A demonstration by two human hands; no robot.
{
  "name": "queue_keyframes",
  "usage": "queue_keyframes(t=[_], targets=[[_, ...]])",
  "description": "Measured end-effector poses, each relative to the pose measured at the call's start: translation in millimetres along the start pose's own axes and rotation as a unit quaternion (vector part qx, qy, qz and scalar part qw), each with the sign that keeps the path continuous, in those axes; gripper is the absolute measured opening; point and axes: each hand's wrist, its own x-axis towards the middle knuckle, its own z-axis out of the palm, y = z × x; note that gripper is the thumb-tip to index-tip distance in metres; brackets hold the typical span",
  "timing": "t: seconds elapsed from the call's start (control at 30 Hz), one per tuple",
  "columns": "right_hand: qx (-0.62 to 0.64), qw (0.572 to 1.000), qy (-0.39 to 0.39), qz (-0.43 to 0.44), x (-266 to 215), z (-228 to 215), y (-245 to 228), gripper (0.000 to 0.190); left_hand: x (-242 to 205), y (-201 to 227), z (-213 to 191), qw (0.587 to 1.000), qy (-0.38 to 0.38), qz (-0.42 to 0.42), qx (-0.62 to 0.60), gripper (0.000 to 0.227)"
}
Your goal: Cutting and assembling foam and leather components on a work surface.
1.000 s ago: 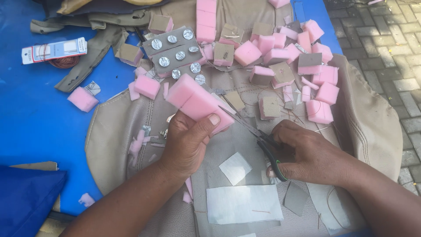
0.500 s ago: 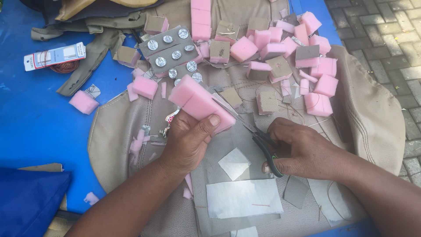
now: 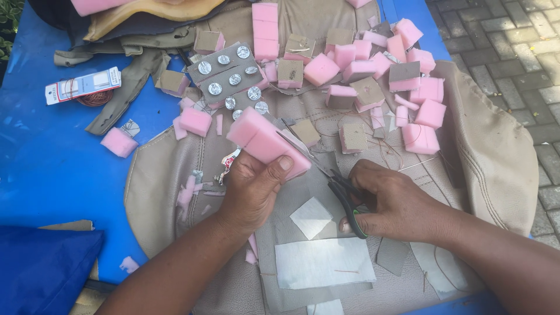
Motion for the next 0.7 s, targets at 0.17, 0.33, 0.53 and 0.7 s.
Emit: queue_keyframes(t=[0.17, 0.33, 0.53, 0.7], targets=[[0.086, 0.993, 0.078, -0.021, 5.2, 5.2, -7.5, 0.056, 5.7, 11.0, 3.6, 0.999, -0.035, -0.009, 0.017, 0.031], [0.063, 0.996, 0.065, -0.009, 3.8, 1.7, -15.4, 0.06, 5.8, 6.8, 1.0, 0.998, -0.047, 0.005, 0.038, 0.031], [0.082, 0.993, 0.079, -0.023, 4.2, 5.8, -8.8, 0.055, 1.3, 20.8, 17.3, 0.999, -0.04, 0.009, 0.031, 0.027], [0.066, 0.994, 0.084, -0.018, 3.0, 7.0, -10.3, 0.054, 5.5, 19.3, 10.9, 0.998, -0.056, -0.005, 0.033, 0.026]])
